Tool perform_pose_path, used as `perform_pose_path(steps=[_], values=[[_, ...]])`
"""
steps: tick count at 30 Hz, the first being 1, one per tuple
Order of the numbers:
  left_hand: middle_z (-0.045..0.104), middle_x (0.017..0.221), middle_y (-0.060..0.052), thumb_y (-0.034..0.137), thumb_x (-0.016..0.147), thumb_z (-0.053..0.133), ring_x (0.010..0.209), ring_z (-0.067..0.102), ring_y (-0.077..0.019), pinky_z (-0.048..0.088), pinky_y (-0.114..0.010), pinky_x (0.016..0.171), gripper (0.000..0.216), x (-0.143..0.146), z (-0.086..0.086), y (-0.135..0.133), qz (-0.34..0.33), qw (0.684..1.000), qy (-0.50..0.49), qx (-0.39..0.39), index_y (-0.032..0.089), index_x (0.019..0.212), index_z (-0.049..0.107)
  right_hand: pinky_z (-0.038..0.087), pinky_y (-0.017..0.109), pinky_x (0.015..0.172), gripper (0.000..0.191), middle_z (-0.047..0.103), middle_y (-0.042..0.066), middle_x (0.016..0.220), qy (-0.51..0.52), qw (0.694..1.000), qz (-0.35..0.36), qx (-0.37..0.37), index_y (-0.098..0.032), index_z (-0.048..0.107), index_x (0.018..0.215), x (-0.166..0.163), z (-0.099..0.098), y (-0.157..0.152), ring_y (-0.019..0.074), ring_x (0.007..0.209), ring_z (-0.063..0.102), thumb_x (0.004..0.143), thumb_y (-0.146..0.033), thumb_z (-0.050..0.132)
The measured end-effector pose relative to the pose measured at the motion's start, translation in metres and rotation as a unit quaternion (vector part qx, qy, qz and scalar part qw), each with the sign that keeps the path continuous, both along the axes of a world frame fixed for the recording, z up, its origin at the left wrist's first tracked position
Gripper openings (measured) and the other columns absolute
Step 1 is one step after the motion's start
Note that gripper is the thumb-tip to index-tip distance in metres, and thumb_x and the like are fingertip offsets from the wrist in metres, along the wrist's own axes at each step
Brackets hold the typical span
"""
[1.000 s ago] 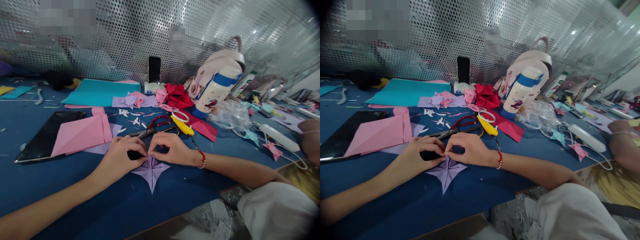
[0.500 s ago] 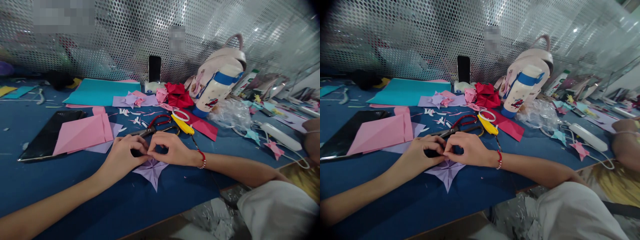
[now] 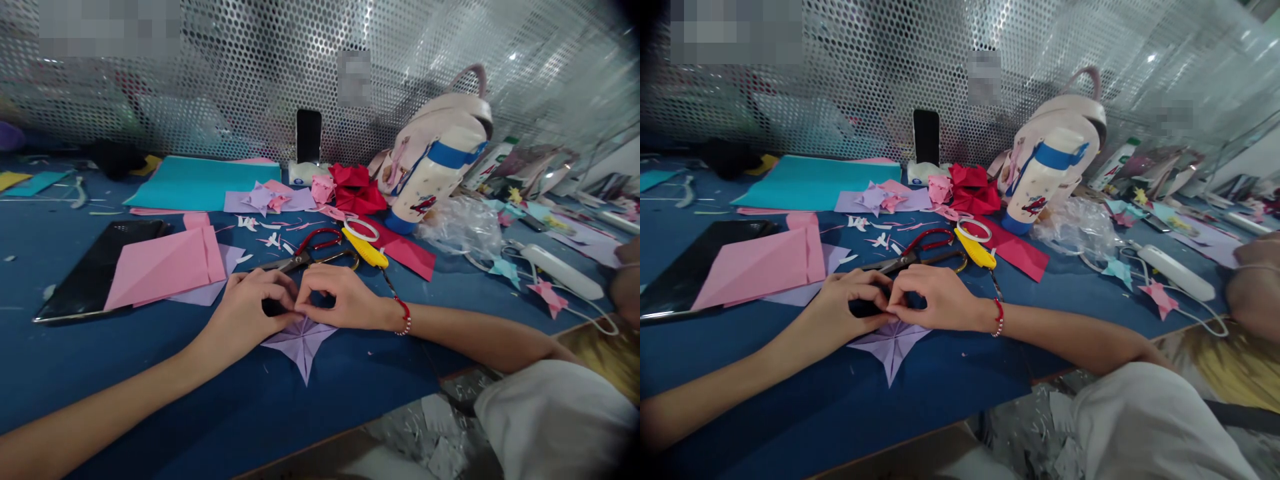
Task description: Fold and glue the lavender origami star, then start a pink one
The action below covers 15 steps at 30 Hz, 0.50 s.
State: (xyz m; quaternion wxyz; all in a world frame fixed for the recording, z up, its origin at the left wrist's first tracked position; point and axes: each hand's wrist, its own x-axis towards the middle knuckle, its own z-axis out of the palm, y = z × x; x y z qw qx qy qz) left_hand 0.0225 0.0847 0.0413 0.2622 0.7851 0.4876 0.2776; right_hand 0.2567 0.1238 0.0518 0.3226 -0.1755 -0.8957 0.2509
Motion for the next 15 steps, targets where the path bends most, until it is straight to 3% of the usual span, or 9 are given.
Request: perform_pose_path(steps=[4,15], values=[[0.082,0.113,0.003,0.043,0.078,0.094,0.116,0.070,-0.0300,0.038,-0.046,0.095,0.021,-0.0017,0.0006,0.0004,-0.003,1.000,0.017,-0.005,0.030,0.073,0.078,0.047,0.029,0.077,0.018,0.069,-0.001,0.084,-0.002,1.000,0.016,-0.003,-0.022,0.065,0.088,0.0013,0.0012,0.0006,0.0149,0.079,0.061,0.104,-0.026,0.073],[0.082,0.111,0.005,0.036,0.078,0.094,0.114,0.071,-0.0282,0.035,-0.047,0.099,0.016,-0.0018,0.0008,-0.0003,0.000,1.000,0.025,-0.011,0.033,0.072,0.080,0.046,0.028,0.076,0.019,0.067,-0.002,0.083,-0.001,1.000,0.019,-0.014,-0.021,0.064,0.087,0.0014,0.0018,0.0003,0.0139,0.078,0.061,0.103,-0.022,0.073]])
